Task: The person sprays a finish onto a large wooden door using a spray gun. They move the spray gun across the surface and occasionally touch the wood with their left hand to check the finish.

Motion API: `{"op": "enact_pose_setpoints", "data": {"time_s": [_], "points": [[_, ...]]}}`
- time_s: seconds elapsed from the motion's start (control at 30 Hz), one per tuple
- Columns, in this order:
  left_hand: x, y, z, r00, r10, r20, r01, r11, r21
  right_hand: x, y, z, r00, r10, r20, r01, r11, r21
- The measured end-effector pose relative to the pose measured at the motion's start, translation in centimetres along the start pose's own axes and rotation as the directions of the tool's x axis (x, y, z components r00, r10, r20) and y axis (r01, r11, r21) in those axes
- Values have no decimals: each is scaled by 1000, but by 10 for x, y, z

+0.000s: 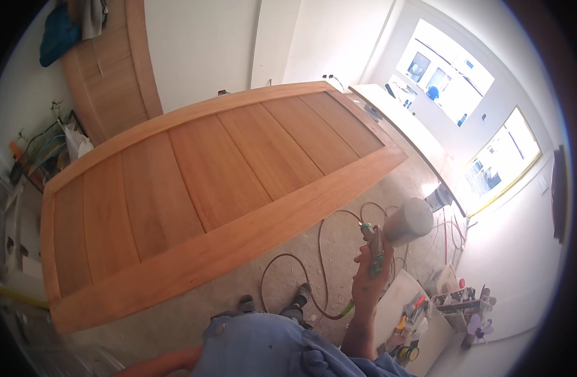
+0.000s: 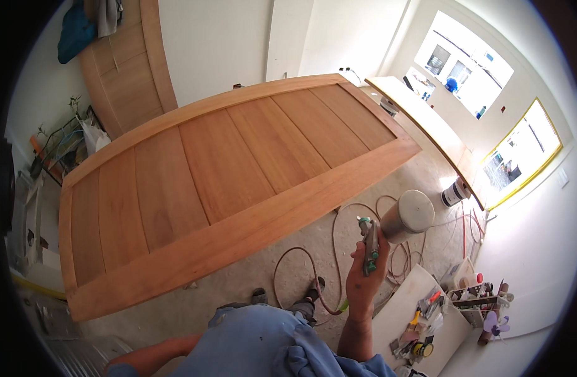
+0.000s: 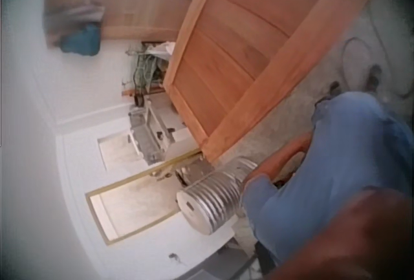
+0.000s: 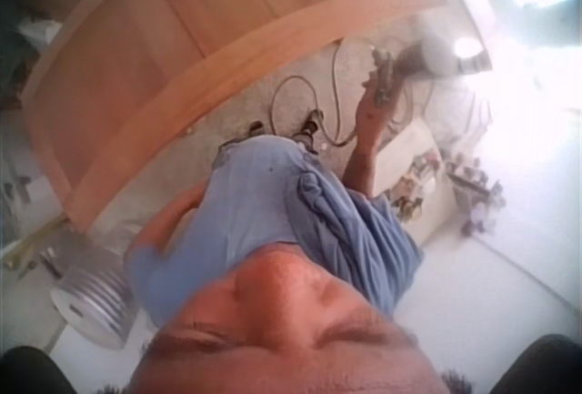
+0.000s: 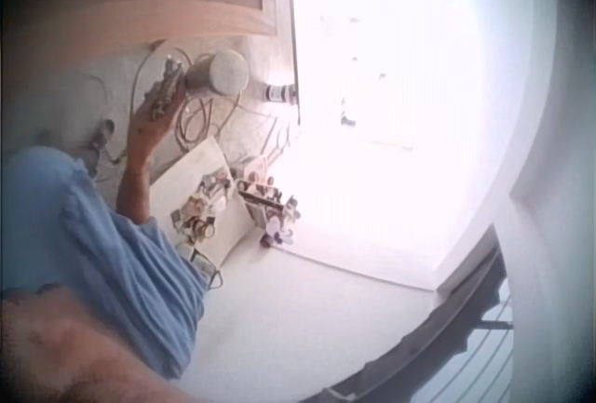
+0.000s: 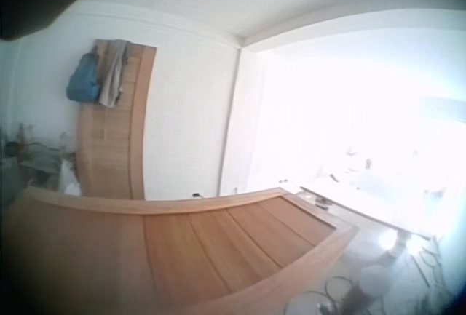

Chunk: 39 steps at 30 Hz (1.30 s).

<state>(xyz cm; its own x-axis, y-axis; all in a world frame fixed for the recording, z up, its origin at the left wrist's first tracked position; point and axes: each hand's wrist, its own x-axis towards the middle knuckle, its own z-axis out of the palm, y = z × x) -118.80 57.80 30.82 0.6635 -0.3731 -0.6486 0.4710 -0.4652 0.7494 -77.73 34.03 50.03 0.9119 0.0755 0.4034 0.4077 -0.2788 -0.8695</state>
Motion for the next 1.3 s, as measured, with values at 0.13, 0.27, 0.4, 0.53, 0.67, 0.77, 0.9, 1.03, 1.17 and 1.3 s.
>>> {"op": "enact_pose_setpoints", "data": {"time_s": [0.13,0.27,0.4,0.53,0.67,0.77,0.9,1.03,1.17,1.3], "points": [[1,-3,0,1000,6,-20,-6,1000,-7,15,9,-10,995,-16,-94,15,1000,-14],[4,-6,3,999,23,-44,-24,1000,-19,27,14,-19,977,-86,-194,70,994,-88],[4,-9,8,996,40,-79,-43,998,-34,38,10,-17,962,-76,-264,77,997,-5],[1,-12,20,986,84,-143,-91,995,-49,29,-4,-13,991,34,-132,-23,997,78],[8,-19,28,975,101,-195,-96,995,36,13,-12,0,989,112,97,-125,982,140],[19,-17,8,995,-96,-14,96,965,245,-2,-21,13,933,152,326,-215,963,165],[-3,60,-98,736,271,-620,47,893,447,-19,-40,16,785,172,595,-330,929,166],[15,99,-160,153,138,-978,54,987,148,-32,-49,13,592,86,802,-354,921,163],[69,45,-168,-12,25,-1000,507,862,15,-37,-58,15,410,-3,912,-272,954,125],[89,45,-157,-5,-19,-1000,531,847,-19,-44,-64,12,363,4,932,-257,961,97]]}}
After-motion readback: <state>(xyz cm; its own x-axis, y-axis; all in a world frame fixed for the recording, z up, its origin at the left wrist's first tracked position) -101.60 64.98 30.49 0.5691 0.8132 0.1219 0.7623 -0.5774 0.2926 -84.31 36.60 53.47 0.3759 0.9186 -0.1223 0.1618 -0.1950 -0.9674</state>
